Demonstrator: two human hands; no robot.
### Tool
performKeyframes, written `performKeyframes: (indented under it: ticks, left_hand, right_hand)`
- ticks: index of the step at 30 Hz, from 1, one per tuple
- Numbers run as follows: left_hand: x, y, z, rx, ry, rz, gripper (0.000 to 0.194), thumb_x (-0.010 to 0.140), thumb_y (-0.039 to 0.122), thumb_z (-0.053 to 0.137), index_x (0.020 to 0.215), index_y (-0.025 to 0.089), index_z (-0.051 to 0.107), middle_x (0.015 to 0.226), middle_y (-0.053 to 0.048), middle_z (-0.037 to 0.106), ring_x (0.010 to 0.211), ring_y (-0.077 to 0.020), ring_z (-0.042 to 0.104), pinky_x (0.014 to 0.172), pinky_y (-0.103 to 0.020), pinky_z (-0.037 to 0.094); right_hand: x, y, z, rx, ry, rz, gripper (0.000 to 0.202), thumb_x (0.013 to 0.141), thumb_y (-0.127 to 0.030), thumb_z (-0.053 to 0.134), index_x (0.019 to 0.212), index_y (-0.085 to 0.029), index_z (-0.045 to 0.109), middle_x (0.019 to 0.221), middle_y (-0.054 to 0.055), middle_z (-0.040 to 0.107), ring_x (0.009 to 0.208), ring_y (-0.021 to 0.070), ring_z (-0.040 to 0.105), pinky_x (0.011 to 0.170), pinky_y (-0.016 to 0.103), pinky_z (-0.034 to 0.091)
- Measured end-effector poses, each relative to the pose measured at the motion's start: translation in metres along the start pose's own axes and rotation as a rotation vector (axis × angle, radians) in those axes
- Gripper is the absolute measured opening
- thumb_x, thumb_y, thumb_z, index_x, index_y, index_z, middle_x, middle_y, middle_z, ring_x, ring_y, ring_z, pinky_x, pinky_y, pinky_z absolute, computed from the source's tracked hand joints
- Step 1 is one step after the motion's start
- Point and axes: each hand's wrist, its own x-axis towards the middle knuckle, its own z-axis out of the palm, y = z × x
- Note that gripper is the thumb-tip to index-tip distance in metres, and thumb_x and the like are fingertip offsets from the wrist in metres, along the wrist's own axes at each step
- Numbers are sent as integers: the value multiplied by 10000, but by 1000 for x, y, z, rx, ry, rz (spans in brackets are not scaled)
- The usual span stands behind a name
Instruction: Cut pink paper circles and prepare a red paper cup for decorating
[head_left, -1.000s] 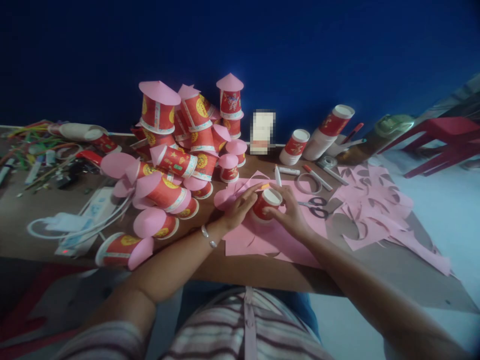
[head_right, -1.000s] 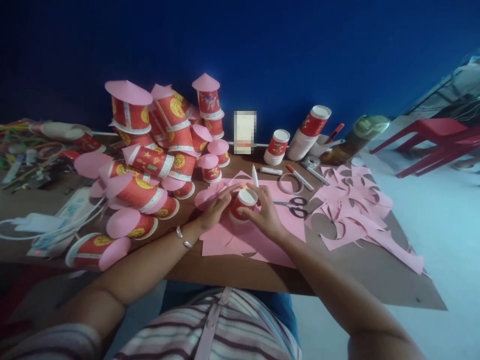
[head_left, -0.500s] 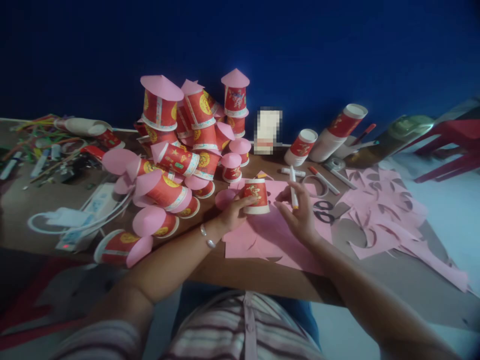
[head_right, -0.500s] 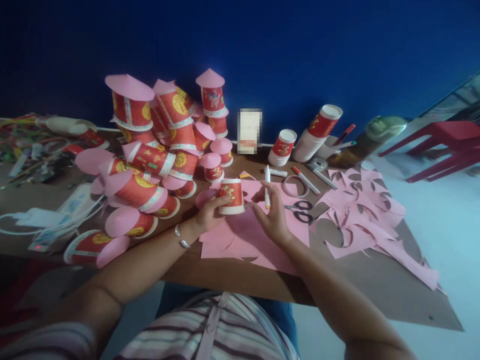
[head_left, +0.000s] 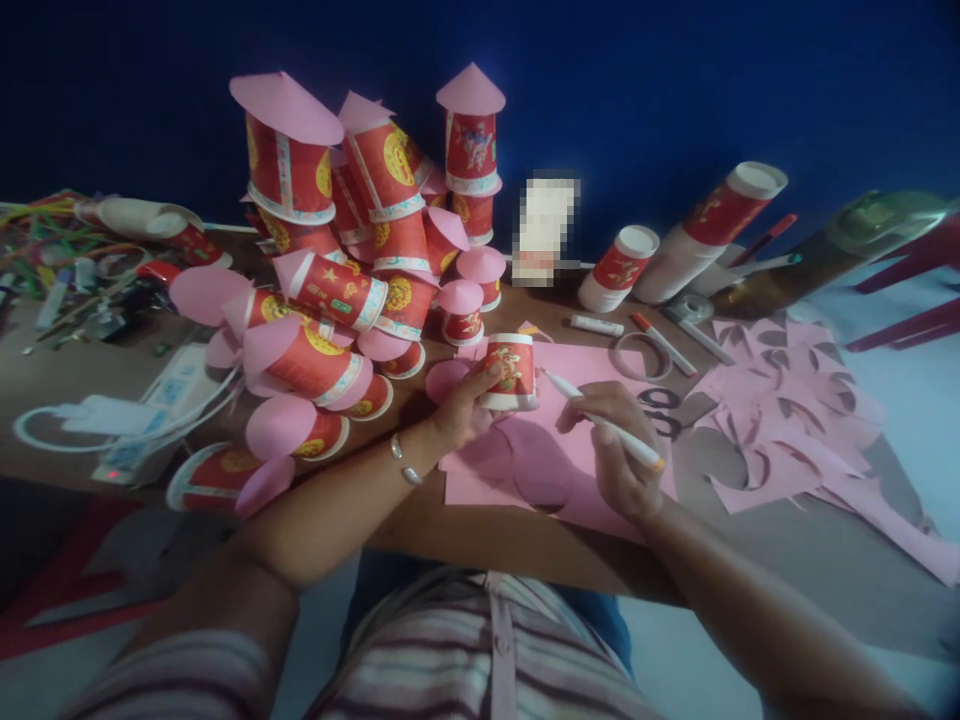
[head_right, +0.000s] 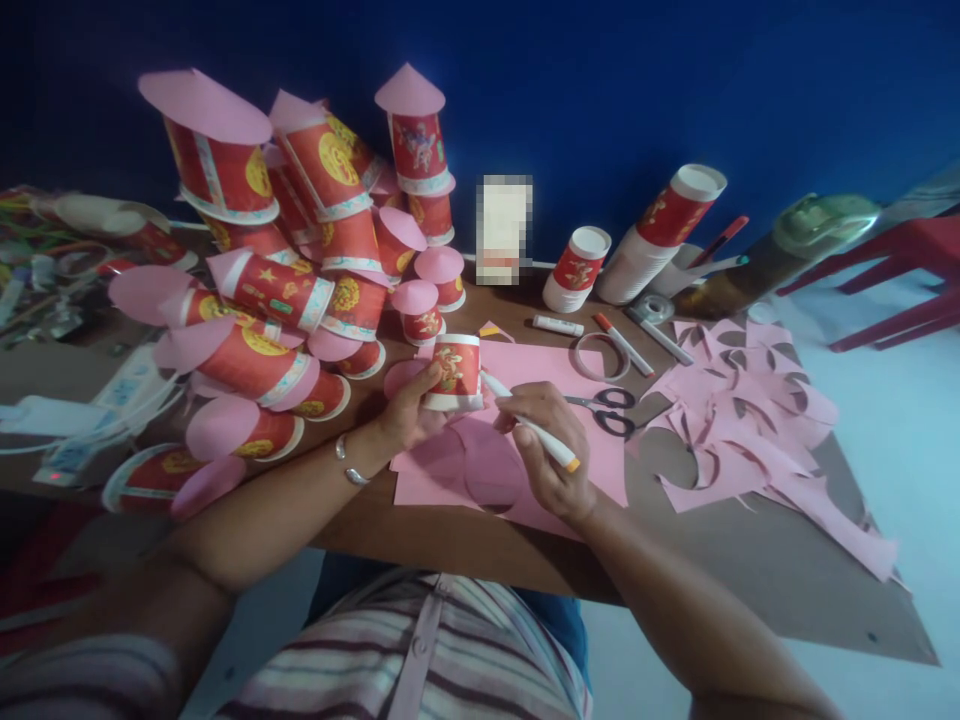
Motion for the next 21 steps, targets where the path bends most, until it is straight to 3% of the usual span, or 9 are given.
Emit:
performKeyframes:
  ticks: [4, 7, 13, 16, 21]
  left_hand:
    - [-1, 0, 3, -43, -14, 2, 567, 703, 536, 870, 1098, 156, 722, 1118, -124, 788, 1112, -298, 728, 970, -420, 574]
    - [-1, 1, 6, -68, -38, 10, 563, 707, 494, 879, 1123, 150, 717, 1093, -127, 791, 1154, -309, 714, 1009, -431, 553]
    - [0, 2, 9, -35, -75, 52, 519, 714, 412, 867, 1132, 149, 709, 1040, -110, 792, 1150, -325, 714, 1004, -437, 550]
    - [0, 1, 8, 3, -71, 62, 493, 706, 408, 870, 1095, 156, 699, 1002, -95, 778, 1071, -296, 734, 957, -421, 566]
    - [-1, -3, 5, 117, -35, 82, 504, 672, 435, 900, 1046, 196, 663, 888, -8, 712, 833, -196, 719, 846, -372, 573]
  right_hand:
    - [-3, -7, 2, 59, -97, -7, 37, 953, -205, 623, 925, -227, 631, 771, 25, 687, 709, 186, 658, 638, 329, 531]
    - [-4, -12, 5, 38, -102, 26, 86, 921, -172, 635, 973, -225, 593, 761, 7, 674, 649, 163, 653, 576, 288, 518]
    - [0, -15, 5, -74, -134, -75, 104, 928, -160, 602, 1011, -223, 603, 812, 48, 733, 708, 186, 722, 577, 287, 555]
    - [-2, -14, 5, -188, -149, -81, 16, 943, -210, 622, 936, -223, 629, 799, 47, 745, 678, 166, 724, 560, 257, 546]
    - [-7, -13, 6, -264, -154, -76, 90, 940, -254, 652, 860, -215, 648, 751, 41, 744, 630, 147, 706, 562, 230, 544]
